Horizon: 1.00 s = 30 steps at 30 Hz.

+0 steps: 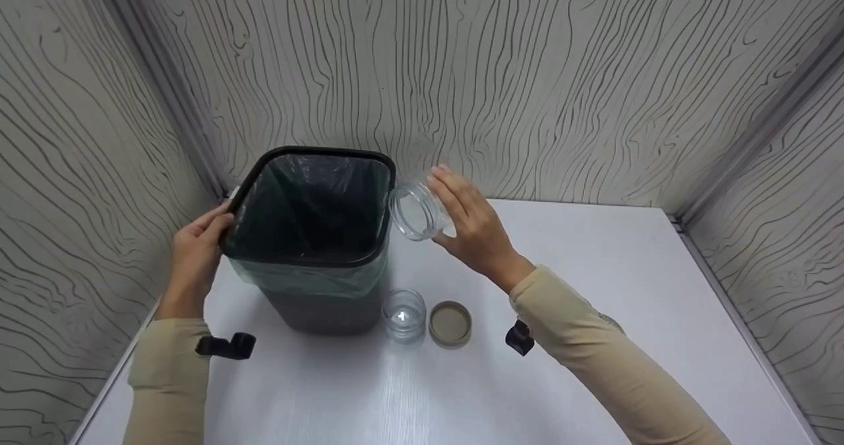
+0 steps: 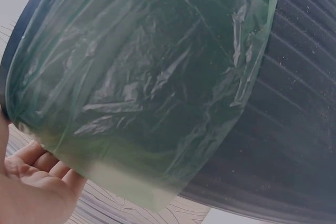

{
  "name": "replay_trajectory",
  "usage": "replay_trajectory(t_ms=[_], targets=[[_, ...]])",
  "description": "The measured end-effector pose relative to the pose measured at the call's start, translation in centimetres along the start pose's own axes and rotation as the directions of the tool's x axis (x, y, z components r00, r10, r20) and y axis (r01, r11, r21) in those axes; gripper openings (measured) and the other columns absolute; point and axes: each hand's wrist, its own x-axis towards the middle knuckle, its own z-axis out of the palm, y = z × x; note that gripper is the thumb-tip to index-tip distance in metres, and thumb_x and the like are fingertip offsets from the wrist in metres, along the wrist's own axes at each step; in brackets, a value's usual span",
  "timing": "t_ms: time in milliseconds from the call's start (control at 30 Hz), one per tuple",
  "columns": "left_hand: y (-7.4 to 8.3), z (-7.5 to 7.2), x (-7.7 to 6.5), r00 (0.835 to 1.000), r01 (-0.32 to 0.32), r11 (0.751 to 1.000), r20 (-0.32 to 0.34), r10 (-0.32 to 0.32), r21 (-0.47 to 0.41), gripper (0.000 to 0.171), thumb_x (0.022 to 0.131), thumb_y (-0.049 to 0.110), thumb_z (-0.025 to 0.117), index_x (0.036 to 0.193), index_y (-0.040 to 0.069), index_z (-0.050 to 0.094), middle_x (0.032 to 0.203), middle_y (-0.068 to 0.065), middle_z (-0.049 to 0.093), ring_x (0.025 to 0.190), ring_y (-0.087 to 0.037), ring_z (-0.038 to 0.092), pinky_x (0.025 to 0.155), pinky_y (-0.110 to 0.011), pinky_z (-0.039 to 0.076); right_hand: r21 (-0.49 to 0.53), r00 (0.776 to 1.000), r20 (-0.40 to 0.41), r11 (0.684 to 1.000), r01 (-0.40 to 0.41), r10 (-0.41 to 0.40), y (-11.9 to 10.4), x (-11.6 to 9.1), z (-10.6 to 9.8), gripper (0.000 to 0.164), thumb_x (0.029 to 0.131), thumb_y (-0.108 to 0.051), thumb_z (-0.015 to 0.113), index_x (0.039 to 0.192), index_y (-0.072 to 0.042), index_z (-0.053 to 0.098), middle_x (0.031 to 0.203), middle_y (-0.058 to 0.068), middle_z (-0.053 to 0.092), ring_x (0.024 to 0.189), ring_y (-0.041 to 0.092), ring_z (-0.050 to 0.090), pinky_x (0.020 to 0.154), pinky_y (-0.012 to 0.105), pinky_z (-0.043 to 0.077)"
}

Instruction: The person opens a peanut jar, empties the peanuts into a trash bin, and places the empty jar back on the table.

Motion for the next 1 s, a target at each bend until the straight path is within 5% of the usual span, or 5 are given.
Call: replay_trajectory(t_ms=[333,700,1000], targets=[[0.1,0.2,0.0,1.0,0.012,1.0,0.0,-0.012,0.022,0.054,0.096,0.026,0.057,0.144,0.004,0.043,0.147,-0.004,0.046,0.104,0.007,0.057,0.085,-0.005,0.05,0.029,0.998,0.013,0.998,-0.059,0.059,-0.2,-1.8,-0.5,0.088,0.051,-0.008,0.094,0.126,0.008,0.052,0.128,0.022,0.057,0.122,0.034,0.054,0.12,0.019,0.028],[-0.1,-0.1,0.0,1.0,0.007,0.999,0.021,-0.007,-0.037,0.057,0.095,0.026,0.059,0.144,0.002,0.041,0.124,0.009,0.058,0.1,0.007,0.061,0.084,-0.007,0.051,0.095,0.989,0.014,0.985,-0.147,0.146,-0.6,-4.3,-0.7,0.092,0.047,-0.007,0.095,0.127,0.008,0.052,0.127,0.021,0.056,0.122,0.032,0.053,0.118,0.015,0.029],[0.0,-0.1,0.0,1.0,0.031,0.999,-0.002,-0.031,-0.04,0.056,0.094,0.026,0.061,0.143,0.004,0.043,0.128,0.007,0.057,0.099,0.008,0.06,0.083,-0.007,0.051,0.11,0.97,0.028,0.963,-0.244,0.243,-0.9,-5.7,-1.3,0.093,0.047,-0.005,0.094,0.128,0.006,0.051,0.128,0.021,0.054,0.122,0.03,0.052,0.117,0.013,0.029]])
